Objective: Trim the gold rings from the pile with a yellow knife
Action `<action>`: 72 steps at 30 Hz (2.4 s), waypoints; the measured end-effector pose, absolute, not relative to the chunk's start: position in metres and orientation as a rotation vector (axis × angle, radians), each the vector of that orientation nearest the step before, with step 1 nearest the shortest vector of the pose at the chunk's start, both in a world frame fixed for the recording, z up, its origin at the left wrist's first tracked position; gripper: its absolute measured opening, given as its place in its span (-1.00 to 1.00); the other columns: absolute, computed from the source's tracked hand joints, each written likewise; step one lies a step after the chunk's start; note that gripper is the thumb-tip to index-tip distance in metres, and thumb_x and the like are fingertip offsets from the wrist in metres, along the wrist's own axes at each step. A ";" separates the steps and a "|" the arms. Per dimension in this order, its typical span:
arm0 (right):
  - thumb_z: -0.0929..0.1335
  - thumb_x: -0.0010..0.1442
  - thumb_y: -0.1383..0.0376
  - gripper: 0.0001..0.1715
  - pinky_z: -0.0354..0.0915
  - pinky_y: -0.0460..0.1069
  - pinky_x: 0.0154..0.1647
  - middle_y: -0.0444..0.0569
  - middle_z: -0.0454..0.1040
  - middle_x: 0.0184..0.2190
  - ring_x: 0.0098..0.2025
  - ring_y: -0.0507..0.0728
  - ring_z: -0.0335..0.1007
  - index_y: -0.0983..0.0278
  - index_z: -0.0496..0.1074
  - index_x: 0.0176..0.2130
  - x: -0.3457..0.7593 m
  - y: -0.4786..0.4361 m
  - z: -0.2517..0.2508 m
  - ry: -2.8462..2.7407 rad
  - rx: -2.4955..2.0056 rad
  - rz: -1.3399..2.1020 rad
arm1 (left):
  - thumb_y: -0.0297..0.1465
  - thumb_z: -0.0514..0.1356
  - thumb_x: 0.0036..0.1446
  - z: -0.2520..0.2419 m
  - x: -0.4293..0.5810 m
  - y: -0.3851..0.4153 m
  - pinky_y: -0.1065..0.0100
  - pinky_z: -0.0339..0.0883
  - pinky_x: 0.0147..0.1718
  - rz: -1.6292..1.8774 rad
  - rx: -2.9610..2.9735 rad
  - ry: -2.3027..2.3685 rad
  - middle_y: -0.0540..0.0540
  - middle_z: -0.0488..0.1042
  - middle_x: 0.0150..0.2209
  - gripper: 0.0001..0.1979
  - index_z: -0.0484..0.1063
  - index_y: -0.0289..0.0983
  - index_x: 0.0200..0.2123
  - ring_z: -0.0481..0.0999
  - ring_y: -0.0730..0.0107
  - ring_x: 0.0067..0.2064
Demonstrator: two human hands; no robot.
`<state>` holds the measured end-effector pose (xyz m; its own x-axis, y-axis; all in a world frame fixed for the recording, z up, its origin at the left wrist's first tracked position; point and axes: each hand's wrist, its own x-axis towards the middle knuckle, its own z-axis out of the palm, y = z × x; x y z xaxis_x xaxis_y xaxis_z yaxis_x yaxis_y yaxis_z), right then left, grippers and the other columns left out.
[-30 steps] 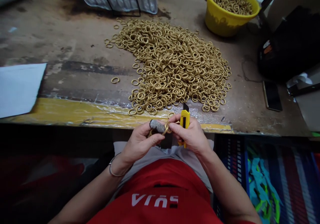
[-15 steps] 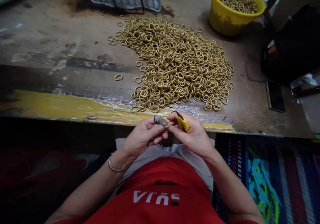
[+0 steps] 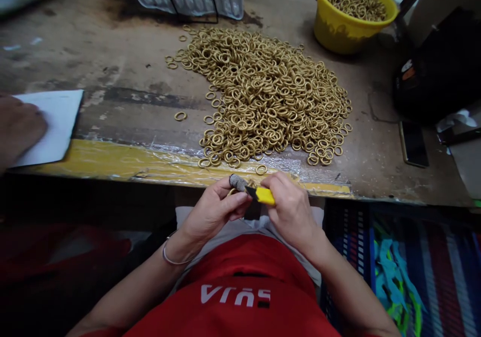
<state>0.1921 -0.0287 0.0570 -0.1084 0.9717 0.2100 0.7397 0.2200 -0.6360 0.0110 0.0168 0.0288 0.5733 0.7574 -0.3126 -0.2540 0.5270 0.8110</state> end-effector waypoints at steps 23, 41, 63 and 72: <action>0.33 0.33 0.28 -0.86 0.14 -0.01 -0.37 0.05 0.50 -0.20 -0.32 0.13 0.42 0.27 0.48 -0.18 0.187 0.015 0.024 -2.251 -2.048 0.252 | -0.14 0.36 0.03 0.014 -0.014 0.018 0.55 -0.10 -0.71 0.641 0.577 0.529 0.12 0.18 -0.64 -0.65 0.38 -0.28 -0.36 0.07 0.62 -0.65; 0.34 0.33 0.12 -0.73 0.23 -0.07 -0.36 -0.17 0.39 -0.51 -0.43 0.03 0.29 0.25 0.48 -0.27 0.193 0.004 0.045 -1.495 -1.424 1.227 | -0.17 0.41 0.05 0.019 0.002 0.025 0.57 0.05 -0.72 0.558 0.621 0.603 -0.10 0.53 -0.46 -0.65 0.56 -0.35 -0.27 0.33 0.59 -0.60; 0.22 0.28 0.49 -0.73 0.10 -0.01 -0.43 0.07 0.53 -0.33 -0.41 0.12 0.40 0.31 0.48 -0.21 0.190 -0.006 0.045 -2.305 -2.041 -0.003 | -0.30 0.28 0.18 0.036 -0.005 0.027 0.49 0.15 -0.61 0.701 1.254 0.879 0.09 0.31 -0.62 -0.81 0.47 -0.31 -0.39 0.26 0.57 -0.62; 0.28 0.28 0.43 -0.82 0.20 -0.03 -0.26 0.04 0.55 -0.22 -0.22 0.15 0.46 0.28 0.48 -0.20 0.212 0.030 0.035 -2.124 -2.006 0.142 | -0.17 0.32 0.12 0.025 -0.013 0.017 0.54 0.02 -0.65 0.547 0.910 0.724 0.08 0.29 -0.56 -0.68 0.37 -0.30 -0.42 0.14 0.62 -0.58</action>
<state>0.2116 0.0304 0.0355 -0.0471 0.9948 0.0906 0.9739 0.0659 -0.2173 -0.0135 0.0172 0.0254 0.6419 0.6948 -0.3245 -0.1214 0.5098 0.8517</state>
